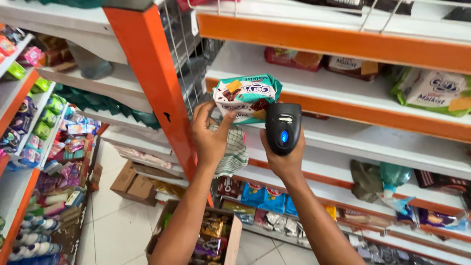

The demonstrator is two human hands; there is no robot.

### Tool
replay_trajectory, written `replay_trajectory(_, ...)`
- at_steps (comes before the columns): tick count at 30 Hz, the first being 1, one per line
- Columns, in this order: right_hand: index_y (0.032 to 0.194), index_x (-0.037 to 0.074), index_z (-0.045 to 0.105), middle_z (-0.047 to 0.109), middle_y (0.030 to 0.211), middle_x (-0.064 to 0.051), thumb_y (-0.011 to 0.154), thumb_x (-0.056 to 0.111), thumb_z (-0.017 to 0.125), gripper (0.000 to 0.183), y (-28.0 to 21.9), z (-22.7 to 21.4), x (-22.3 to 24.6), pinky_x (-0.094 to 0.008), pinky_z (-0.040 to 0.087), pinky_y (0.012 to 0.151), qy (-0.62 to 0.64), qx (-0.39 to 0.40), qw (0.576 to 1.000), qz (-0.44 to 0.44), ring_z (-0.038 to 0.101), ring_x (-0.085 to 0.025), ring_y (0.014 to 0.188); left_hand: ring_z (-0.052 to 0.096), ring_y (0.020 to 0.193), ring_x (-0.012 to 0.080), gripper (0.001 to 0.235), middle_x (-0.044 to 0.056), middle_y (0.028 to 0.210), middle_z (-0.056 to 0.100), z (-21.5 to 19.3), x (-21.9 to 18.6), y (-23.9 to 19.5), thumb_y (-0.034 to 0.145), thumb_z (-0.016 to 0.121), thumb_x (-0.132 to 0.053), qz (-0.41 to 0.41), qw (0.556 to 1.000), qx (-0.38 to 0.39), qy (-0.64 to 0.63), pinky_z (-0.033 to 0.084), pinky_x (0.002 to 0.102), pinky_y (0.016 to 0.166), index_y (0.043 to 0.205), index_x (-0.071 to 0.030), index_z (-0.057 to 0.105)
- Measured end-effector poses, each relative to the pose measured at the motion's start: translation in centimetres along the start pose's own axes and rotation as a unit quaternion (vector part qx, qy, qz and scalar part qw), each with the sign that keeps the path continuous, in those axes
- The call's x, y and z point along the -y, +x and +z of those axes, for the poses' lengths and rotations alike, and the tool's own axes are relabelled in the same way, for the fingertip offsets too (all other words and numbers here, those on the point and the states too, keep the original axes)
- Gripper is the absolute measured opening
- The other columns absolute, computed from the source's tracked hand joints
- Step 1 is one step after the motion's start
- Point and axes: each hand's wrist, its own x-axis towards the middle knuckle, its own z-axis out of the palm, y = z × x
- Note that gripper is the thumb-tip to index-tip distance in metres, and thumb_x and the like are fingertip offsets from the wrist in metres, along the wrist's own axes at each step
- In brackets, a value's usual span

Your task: The person scans bags of snacks and packages of biscuits using a handheld scanner, occasionally wiping the items with a cloth, then sprays a liquid on a store shelf and wipes it clean with a cloth.

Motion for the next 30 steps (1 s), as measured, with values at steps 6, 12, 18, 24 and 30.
replay_trajectory(6, 0.121, 0.001, 0.058, 0.065, 0.105, -0.012, 0.087, 0.005, 0.080, 0.041, 3.0, 2.4, 2.2, -0.035, 0.054, 0.087, -0.035, 0.007, 0.997, -0.067, 0.066, -0.024, 0.094, 0.061, 0.095, 0.0161, 0.035, 0.009, 0.110, 0.068, 0.5, -0.3, 4.1, 0.094, 0.080, -0.023, 0.157, 0.986, -0.040, 0.024, 0.049, 0.032, 0.082, 0.117, 0.000, 0.068)
replay_trajectory(12, 0.114, 0.002, 0.065, 0.063, 0.113, -0.017, 0.083, 0.004, 0.081, 0.035, 4.7, 3.8, 2.2, -0.038, 0.054, 0.088, -0.101, 0.028, 0.989, -0.105, 0.068, -0.035, 0.101, 0.059, 0.067, 0.0218, 0.039, 0.009, 0.099, 0.077, 0.9, 0.7, 6.3, 0.089, 0.081, -0.026, 0.002, 0.999, -0.036, 0.039, 0.048, 0.031, 0.066, 0.119, -0.004, 0.069)
replay_trajectory(18, 0.119, 0.003, 0.067, 0.061, 0.132, -0.022, 0.079, 0.003, 0.079, 0.042, 5.7, 4.8, 1.1, -0.044, 0.052, 0.101, -0.130, 0.048, 0.979, -0.146, 0.063, -0.040, 0.119, 0.074, 0.107, 0.0322, 0.018, 0.014, 0.114, 0.075, 1.1, 3.4, 7.2, 0.098, 0.074, -0.016, 0.115, 0.990, -0.020, 0.073, 0.055, 0.038, 0.090, 0.110, -0.006, 0.065)
replay_trajectory(24, 0.117, 0.003, 0.069, 0.065, 0.127, -0.018, 0.074, 0.003, 0.082, 0.045, 6.6, 5.9, 0.2, -0.046, 0.048, 0.105, -0.163, 0.069, 0.973, -0.146, 0.054, -0.045, 0.129, 0.062, 0.121, 0.0379, 0.032, 0.018, 0.132, 0.059, 0.6, 3.4, 6.6, 0.093, 0.074, -0.012, 0.135, 0.978, 0.018, 0.159, 0.051, 0.044, 0.102, 0.124, -0.006, 0.068)
replay_trajectory(30, 0.128, 0.003, 0.065, 0.060, 0.139, -0.024, 0.078, 0.005, 0.079, 0.052, 7.6, 6.4, 0.3, -0.046, 0.047, 0.108, -0.133, 0.099, 0.978, -0.126, 0.052, -0.044, 0.136, 0.060, 0.124, 0.0405, 0.045, 0.020, 0.139, 0.058, 0.5, 3.5, 6.9, 0.091, 0.072, -0.010, 0.115, 0.979, 0.061, 0.155, 0.050, 0.044, 0.102, 0.135, -0.005, 0.063)
